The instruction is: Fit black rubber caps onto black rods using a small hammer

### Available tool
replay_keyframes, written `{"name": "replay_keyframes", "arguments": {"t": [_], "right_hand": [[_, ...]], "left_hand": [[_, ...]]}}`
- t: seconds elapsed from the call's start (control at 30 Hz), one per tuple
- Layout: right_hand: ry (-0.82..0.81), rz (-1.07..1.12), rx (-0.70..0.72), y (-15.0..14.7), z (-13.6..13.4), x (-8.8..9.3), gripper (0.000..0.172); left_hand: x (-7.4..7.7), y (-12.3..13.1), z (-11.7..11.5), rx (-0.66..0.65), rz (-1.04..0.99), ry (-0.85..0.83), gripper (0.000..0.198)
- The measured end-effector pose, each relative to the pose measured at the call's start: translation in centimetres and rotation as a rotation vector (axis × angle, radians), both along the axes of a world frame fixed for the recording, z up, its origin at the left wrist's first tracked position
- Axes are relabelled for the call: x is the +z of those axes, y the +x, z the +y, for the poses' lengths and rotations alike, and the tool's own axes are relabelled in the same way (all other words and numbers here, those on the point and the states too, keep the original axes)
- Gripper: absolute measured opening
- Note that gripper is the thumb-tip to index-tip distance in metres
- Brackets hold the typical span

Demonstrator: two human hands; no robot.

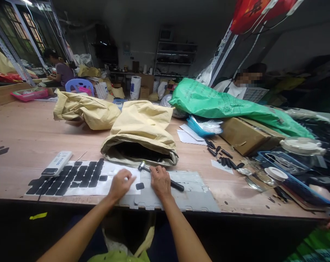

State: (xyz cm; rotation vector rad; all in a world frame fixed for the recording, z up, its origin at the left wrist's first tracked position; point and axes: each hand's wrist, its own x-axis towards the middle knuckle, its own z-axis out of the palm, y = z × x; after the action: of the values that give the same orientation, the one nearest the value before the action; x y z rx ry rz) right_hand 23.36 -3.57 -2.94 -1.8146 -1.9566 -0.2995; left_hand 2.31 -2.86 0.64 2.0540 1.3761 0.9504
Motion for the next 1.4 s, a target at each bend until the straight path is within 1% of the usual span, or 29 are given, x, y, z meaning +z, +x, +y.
{"name": "replay_keyframes", "arguments": {"t": [0.1, 0.17, 0.2, 0.27, 0.33, 0.4, 0.53, 0.7, 0.83, 0.9, 0.97, 1.07, 1.13, 1.17, 1.2, 1.27, 1.33, 1.4], "right_hand": [[-0.005, 0.012, -0.002, 0.0, 0.0, 0.1, 0.025], [-0.008, 0.022, -0.003, 0.0, 0.0, 0.2, 0.025], [-0.008, 0.027, -0.001, 0.0, 0.1, 0.2, 0.024], [-0.008, 0.039, 0.004, 0.0, 0.1, 0.2, 0.024], [-0.007, 0.048, 0.007, 0.0, 0.1, 0.3, 0.024], [-0.009, 0.052, 0.005, 0.0, 0.1, 0.4, 0.023], [-0.023, 0.054, -0.003, 0.0, 0.1, 0.5, 0.023], [-0.025, 0.047, -0.007, 0.0, 0.2, 0.3, 0.024], [-0.035, 0.048, -0.011, 0.0, 0.2, 0.3, 0.024], [-0.035, 0.05, -0.013, -0.1, 0.1, 0.3, 0.024], [-0.031, 0.052, -0.014, -0.1, 0.1, 0.4, 0.023], [-0.017, 0.059, -0.009, -0.1, 0.1, 0.4, 0.023], [-0.005, 0.059, -0.008, -0.1, 0.1, 0.3, 0.021], [-0.001, 0.058, -0.008, -0.1, 0.1, 0.3, 0.021], [0.001, 0.055, -0.008, -0.1, 0.1, 0.2, 0.021], [0.002, 0.044, -0.003, 0.0, 0.1, 0.1, 0.022], [0.007, 0.031, 0.009, 0.2, 0.1, -0.1, 0.022], [0.02, 0.02, 0.023, 0.3, 0.1, -0.1, 0.023]], "left_hand": [[1.0, 0.4, 6.1, 0.275, 0.072, -0.017, 0.025], [1.5, 0.7, 9.3, 0.381, 0.181, -0.077, 0.027], [1.8, 0.9, 10.5, 0.4, 0.237, -0.126, 0.029], [2.1, 1.5, 12.2, 0.397, 0.35, -0.241, 0.036], [2.4, 2.0, 13.1, 0.381, 0.44, -0.329, 0.04], [2.4, 2.4, 13.4, 0.386, 0.492, -0.365, 0.038], [2.4, 2.1, 13.1, 0.38, 0.523, -0.362, 0.034], [2.2, 1.4, 12.7, 0.285, 0.559, -0.293, 0.028], [2.9, 0.9, 12.4, 0.266, 0.578, -0.277, 0.025], [3.2, 0.3, 11.7, 0.253, 0.549, -0.214, 0.027], [3.1, -0.7, 10.2, 0.163, 0.443, -0.114, 0.027], [1.9, -2.4, 7.1, -0.1, 0.222, -0.03, 0.019], [0.6, -3.1, 5.1, -0.237, 0.172, -0.04, 0.015], [0.0, -3.2, 4.2, -0.267, 0.18, -0.043, 0.014], [-0.5, -3.3, 3.6, -0.275, 0.201, -0.041, 0.014], [-1.3, -3.1, 2.8, -0.251, 0.251, -0.03, 0.015], [-1.7, -2.9, 2.6, -0.222, 0.275, -0.023, 0.016], [-1.7, -2.8, 2.7, -0.218, 0.271, -0.035, 0.017]]}}
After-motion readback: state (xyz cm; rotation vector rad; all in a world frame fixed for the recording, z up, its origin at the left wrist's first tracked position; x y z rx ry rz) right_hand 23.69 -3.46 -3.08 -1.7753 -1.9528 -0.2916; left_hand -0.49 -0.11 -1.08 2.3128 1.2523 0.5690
